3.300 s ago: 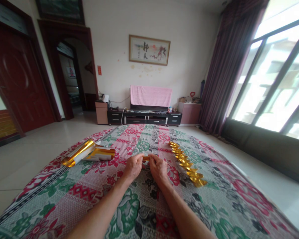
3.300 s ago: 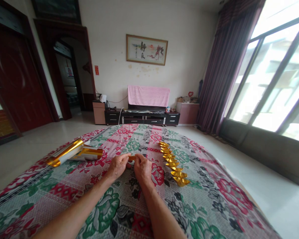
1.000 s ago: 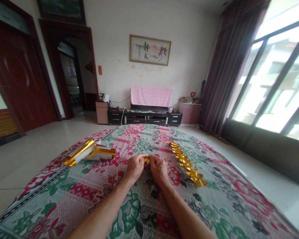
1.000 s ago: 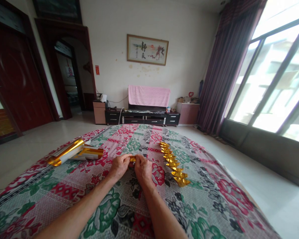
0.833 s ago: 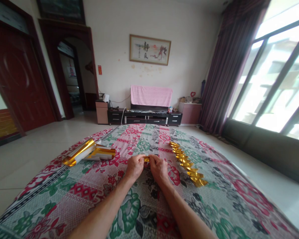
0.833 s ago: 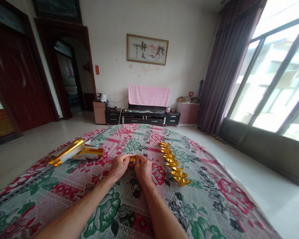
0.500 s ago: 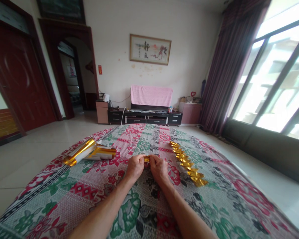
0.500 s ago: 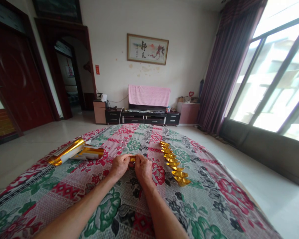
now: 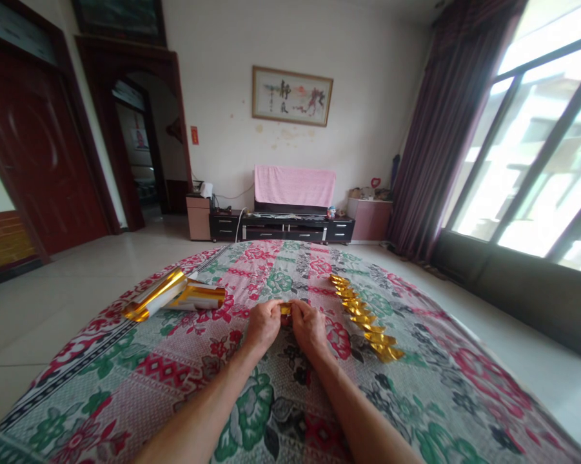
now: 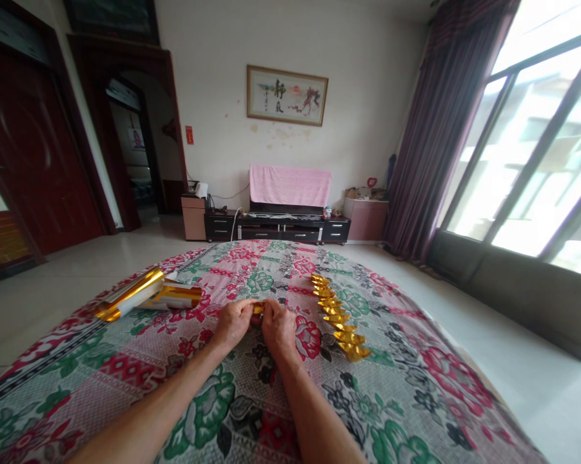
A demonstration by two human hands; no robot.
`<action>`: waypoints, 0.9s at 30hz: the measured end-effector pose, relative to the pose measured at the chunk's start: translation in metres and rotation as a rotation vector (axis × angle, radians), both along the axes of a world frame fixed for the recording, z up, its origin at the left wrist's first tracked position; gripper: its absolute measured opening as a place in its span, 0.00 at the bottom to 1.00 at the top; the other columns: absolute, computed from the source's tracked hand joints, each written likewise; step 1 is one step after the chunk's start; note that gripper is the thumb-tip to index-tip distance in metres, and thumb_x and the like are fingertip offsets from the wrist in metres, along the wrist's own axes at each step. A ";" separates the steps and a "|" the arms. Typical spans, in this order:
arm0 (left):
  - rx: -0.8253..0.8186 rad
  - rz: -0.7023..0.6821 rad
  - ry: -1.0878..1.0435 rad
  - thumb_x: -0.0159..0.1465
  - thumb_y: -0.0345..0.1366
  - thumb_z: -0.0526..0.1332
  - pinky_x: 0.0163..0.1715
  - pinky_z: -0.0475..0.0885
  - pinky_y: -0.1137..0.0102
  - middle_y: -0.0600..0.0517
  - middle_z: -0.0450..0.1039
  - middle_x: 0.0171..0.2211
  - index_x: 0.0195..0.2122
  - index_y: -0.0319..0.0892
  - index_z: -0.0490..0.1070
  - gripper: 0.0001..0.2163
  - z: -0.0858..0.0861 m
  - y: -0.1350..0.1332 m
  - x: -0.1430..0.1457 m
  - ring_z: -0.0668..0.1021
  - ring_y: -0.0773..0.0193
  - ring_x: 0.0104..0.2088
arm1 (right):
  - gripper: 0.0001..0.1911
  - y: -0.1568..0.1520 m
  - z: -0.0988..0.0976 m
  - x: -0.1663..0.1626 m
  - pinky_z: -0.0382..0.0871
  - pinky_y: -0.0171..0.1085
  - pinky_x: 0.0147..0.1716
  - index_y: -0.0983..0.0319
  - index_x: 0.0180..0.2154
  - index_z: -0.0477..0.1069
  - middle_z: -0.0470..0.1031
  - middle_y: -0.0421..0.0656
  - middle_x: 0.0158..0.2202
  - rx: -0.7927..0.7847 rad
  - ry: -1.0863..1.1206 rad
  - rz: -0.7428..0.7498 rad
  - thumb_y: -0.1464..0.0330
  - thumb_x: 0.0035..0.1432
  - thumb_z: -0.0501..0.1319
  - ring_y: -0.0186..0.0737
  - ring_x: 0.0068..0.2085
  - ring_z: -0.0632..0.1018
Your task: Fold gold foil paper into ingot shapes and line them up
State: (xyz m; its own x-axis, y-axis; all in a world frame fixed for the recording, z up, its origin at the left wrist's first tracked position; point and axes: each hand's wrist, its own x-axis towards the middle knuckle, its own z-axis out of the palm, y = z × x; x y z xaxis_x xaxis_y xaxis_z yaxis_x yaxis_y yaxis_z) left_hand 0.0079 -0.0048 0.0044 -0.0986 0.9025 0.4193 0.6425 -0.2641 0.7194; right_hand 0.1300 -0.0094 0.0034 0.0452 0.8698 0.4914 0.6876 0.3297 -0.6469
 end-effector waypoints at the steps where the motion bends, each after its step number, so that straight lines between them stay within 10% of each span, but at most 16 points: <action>1: -0.006 -0.003 0.000 0.59 0.30 0.51 0.32 0.72 0.74 0.49 0.78 0.31 0.41 0.41 0.74 0.15 0.000 0.000 0.000 0.78 0.66 0.29 | 0.17 0.000 0.000 0.000 0.60 0.26 0.27 0.58 0.34 0.75 0.77 0.40 0.24 -0.001 -0.008 0.004 0.65 0.58 0.48 0.34 0.27 0.75; 27: -0.047 -0.030 -0.046 0.59 0.30 0.50 0.29 0.72 0.74 0.49 0.78 0.28 0.42 0.40 0.74 0.15 0.003 -0.002 0.000 0.77 0.67 0.26 | 0.17 0.001 -0.001 -0.001 0.62 0.27 0.28 0.57 0.37 0.75 0.78 0.40 0.27 0.003 0.000 -0.001 0.65 0.59 0.48 0.35 0.29 0.77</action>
